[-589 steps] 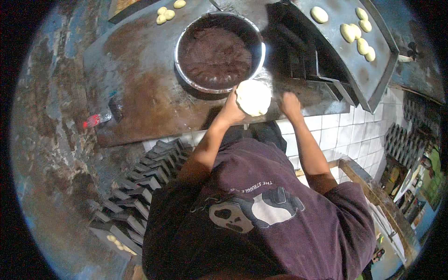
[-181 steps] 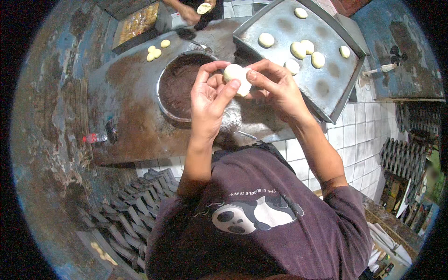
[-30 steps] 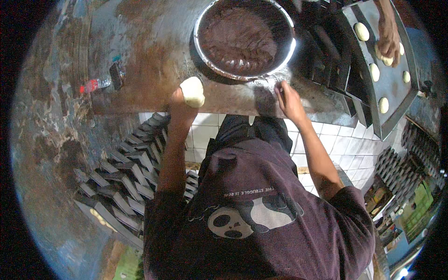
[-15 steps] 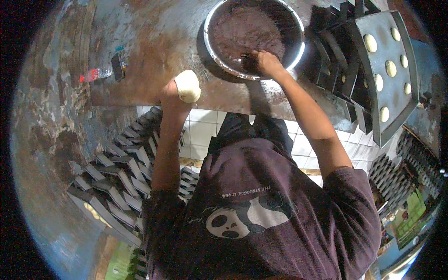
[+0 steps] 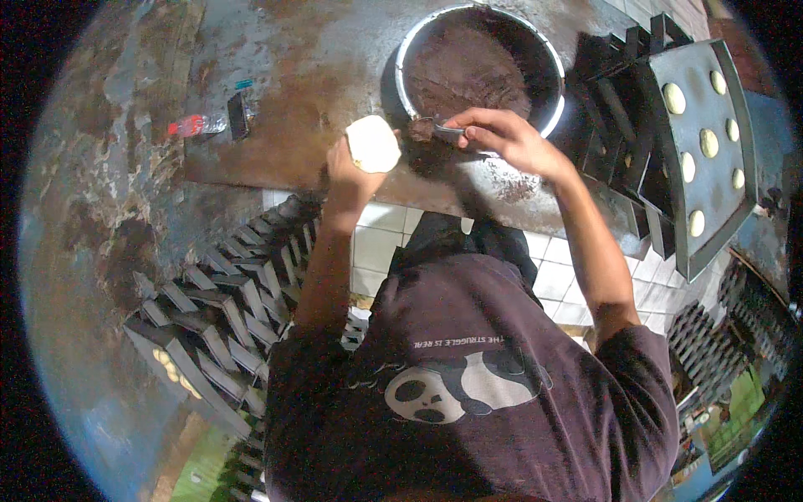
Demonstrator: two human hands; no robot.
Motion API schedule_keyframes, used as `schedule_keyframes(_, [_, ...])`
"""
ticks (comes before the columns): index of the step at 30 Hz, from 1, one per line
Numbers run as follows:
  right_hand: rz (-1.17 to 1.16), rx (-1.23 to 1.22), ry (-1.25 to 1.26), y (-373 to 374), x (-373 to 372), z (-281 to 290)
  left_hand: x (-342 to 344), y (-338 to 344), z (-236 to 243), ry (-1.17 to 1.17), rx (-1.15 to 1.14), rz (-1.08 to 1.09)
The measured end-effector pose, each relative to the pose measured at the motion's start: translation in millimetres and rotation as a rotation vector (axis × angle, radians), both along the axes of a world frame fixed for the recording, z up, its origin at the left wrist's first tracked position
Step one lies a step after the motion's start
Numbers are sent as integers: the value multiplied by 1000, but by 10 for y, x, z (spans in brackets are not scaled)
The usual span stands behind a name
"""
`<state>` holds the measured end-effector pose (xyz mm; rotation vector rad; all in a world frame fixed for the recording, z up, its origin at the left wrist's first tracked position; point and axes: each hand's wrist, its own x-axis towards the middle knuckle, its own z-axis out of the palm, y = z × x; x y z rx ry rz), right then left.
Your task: The person prepares pieces of dough by hand, fills them with a chocolate-like substance from a bowl, rolls them into balls, and places them onto a metal tray.
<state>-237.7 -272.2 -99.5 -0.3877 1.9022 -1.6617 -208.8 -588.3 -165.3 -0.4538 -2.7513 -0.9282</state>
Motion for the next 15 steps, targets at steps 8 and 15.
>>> schedule_keyframes(8, [-403, 321, 715, -457, 565, 336, -151, 835, 613, -107, 347, -178])
schedule_keyframes(15, [-428, 369, 753, -332, 807, 274, -205, 1057, 681, -136, 480, -171])
